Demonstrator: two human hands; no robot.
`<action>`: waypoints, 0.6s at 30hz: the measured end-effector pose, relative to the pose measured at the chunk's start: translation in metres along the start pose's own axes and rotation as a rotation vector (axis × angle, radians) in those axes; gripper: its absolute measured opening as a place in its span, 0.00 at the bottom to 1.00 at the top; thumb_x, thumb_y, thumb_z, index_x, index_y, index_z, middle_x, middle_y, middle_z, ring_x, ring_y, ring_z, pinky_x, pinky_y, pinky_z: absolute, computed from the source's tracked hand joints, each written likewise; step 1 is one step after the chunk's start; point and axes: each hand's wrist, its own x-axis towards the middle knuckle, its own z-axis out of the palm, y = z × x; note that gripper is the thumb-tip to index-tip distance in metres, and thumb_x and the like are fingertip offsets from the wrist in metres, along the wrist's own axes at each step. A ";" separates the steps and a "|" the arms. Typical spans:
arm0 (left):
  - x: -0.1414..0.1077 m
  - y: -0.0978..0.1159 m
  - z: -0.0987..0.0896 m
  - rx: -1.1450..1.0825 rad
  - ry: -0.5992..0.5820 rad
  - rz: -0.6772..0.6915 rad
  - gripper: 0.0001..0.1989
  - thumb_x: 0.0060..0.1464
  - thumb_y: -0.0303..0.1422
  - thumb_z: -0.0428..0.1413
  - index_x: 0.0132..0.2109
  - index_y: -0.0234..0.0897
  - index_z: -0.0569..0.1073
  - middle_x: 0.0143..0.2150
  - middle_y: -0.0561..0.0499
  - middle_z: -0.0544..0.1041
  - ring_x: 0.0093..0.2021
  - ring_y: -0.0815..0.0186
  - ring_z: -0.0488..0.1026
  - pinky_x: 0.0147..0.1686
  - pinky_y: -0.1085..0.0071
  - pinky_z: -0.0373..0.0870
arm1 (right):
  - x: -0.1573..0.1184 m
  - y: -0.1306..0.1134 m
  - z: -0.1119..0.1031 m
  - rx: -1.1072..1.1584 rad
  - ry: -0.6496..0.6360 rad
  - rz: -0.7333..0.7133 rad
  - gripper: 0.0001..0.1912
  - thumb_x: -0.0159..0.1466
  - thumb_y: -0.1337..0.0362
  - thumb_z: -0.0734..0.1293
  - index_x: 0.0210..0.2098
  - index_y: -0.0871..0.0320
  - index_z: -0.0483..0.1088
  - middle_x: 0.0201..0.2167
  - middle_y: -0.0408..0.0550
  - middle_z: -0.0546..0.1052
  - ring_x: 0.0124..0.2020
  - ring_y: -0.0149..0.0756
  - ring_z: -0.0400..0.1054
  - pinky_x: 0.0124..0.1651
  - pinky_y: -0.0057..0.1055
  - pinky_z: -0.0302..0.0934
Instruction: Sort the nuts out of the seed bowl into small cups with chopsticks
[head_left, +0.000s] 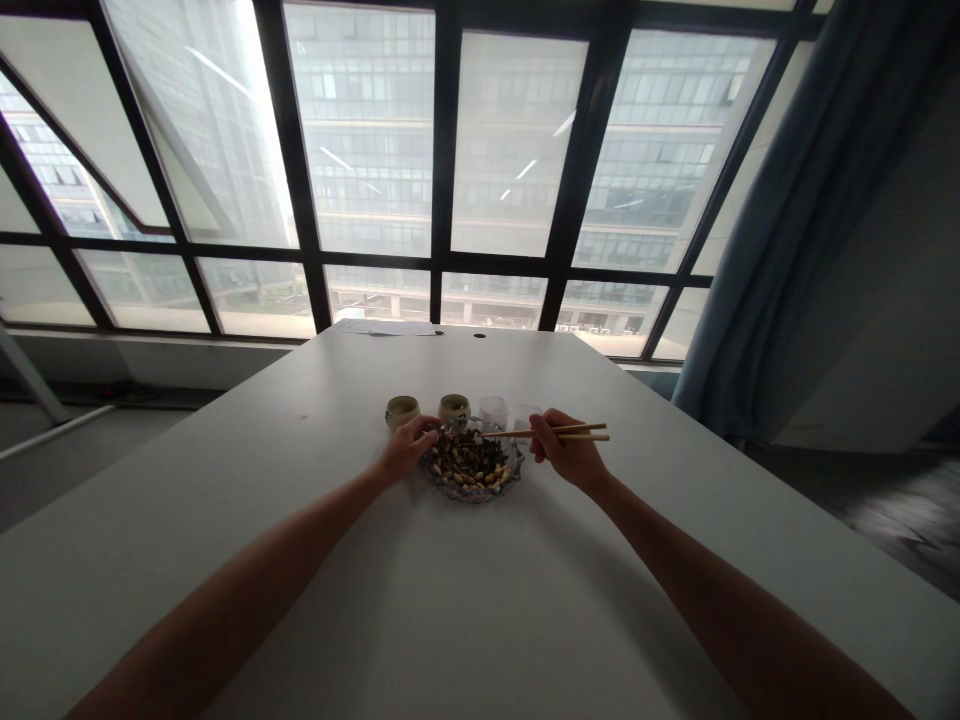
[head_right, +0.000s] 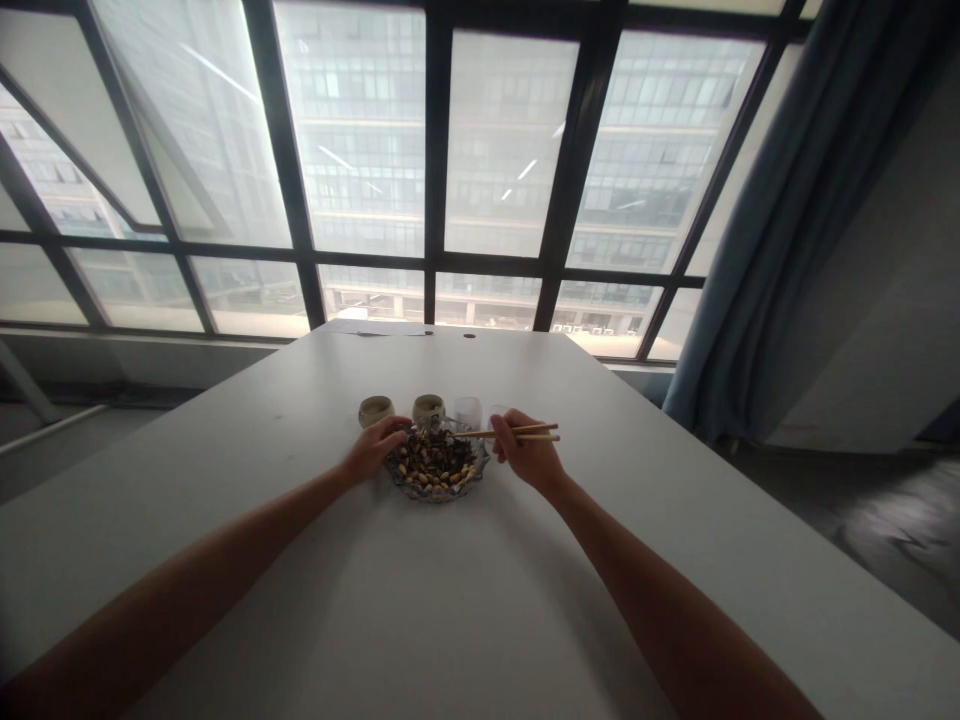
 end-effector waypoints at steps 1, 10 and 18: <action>0.000 0.000 0.000 -0.003 0.004 -0.006 0.21 0.51 0.42 0.57 0.48 0.35 0.77 0.41 0.47 0.83 0.41 0.58 0.78 0.43 0.64 0.74 | -0.006 0.001 0.001 -0.001 0.033 -0.003 0.29 0.63 0.36 0.64 0.23 0.55 0.65 0.17 0.45 0.75 0.16 0.32 0.68 0.20 0.27 0.62; -0.027 0.003 -0.003 -0.039 0.017 -0.055 0.30 0.50 0.49 0.60 0.54 0.32 0.75 0.39 0.44 0.84 0.41 0.55 0.80 0.43 0.61 0.76 | -0.023 0.029 0.012 0.306 0.228 0.140 0.29 0.58 0.35 0.68 0.27 0.55 0.67 0.17 0.44 0.75 0.15 0.32 0.67 0.16 0.28 0.60; -0.045 0.015 -0.008 0.122 -0.010 0.006 0.31 0.54 0.49 0.57 0.56 0.30 0.74 0.43 0.43 0.83 0.45 0.53 0.79 0.48 0.59 0.74 | -0.018 0.053 0.005 0.518 0.348 0.376 0.29 0.52 0.36 0.72 0.29 0.56 0.66 0.16 0.42 0.75 0.14 0.33 0.69 0.16 0.28 0.65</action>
